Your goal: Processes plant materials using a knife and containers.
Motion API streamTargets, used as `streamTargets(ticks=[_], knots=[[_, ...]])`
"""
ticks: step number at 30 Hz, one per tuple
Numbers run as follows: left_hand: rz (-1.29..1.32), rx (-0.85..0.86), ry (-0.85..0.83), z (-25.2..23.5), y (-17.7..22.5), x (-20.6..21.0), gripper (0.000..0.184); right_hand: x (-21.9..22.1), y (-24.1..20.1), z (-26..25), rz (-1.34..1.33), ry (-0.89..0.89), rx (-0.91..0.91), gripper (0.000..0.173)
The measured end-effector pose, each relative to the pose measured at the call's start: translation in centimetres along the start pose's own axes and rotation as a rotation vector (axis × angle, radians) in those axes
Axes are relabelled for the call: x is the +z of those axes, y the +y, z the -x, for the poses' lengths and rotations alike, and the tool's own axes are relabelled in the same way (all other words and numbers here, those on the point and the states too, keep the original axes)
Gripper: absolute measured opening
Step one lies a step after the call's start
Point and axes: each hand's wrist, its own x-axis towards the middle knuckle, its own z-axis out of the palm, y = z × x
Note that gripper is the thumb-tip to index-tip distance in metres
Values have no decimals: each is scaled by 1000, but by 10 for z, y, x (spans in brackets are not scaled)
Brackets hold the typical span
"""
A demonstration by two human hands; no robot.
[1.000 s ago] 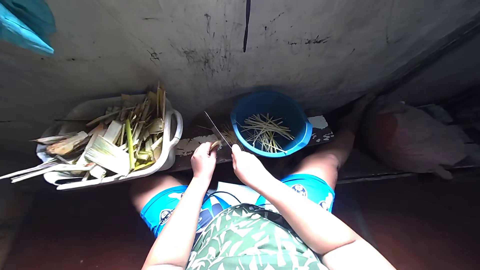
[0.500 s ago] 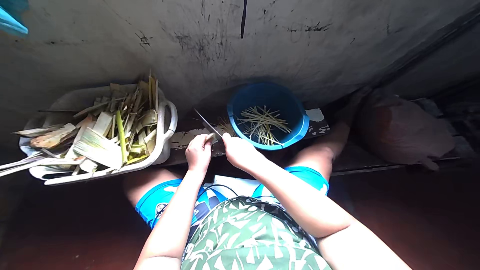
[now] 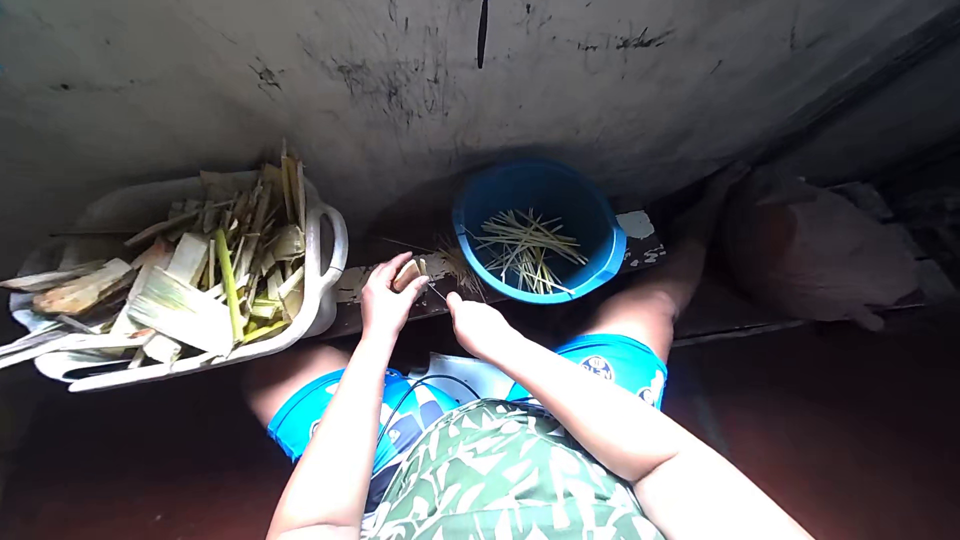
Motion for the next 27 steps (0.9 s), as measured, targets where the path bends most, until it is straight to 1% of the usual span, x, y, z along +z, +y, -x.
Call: streamTargets(ticks=[1, 4, 5, 8, 10, 13, 16, 18, 20, 22, 23, 25, 27], knots=[[0, 5, -2, -1, 2, 1, 46, 1, 0, -1, 15, -1, 3, 33], [-9, 3, 40, -5, 9, 7, 24, 5, 0, -4, 23, 2, 15, 33], [-15, 12, 45, -6, 9, 8, 22, 10, 2, -8, 12, 2, 19, 34], [-35, 13, 46, -6, 9, 10, 20, 36, 15, -20, -33, 13, 23, 37], [-20, -4, 79, -6, 9, 9, 21, 45, 16, -20, -28, 21, 30, 39], [68, -38, 202, 2, 10, -4, 23, 48, 19, -19, -32, 24, 25, 38], [178, -46, 308, 5, 24, -30, 19, 56, 33, -23, -113, 62, -11, 35], [320, -29, 334, 5, 33, -44, 13, 61, 44, -28, -233, 93, -44, 36], [489, -73, 330, 9, 43, -55, 5, 61, 50, -31, -422, 120, -71, 37], [602, -136, 331, 15, 53, -61, 6, 58, 50, -27, -657, 141, -107, 34], [634, -167, 332, 18, 58, -63, 6, 54, 48, -22, -807, 140, -149, 33], [660, -222, 332, 23, 64, -64, 9, 45, 42, -11, -1097, 139, -253, 39], [655, -258, 340, 24, 66, -62, 13, 36, 34, 2, -1268, 158, -335, 49]])
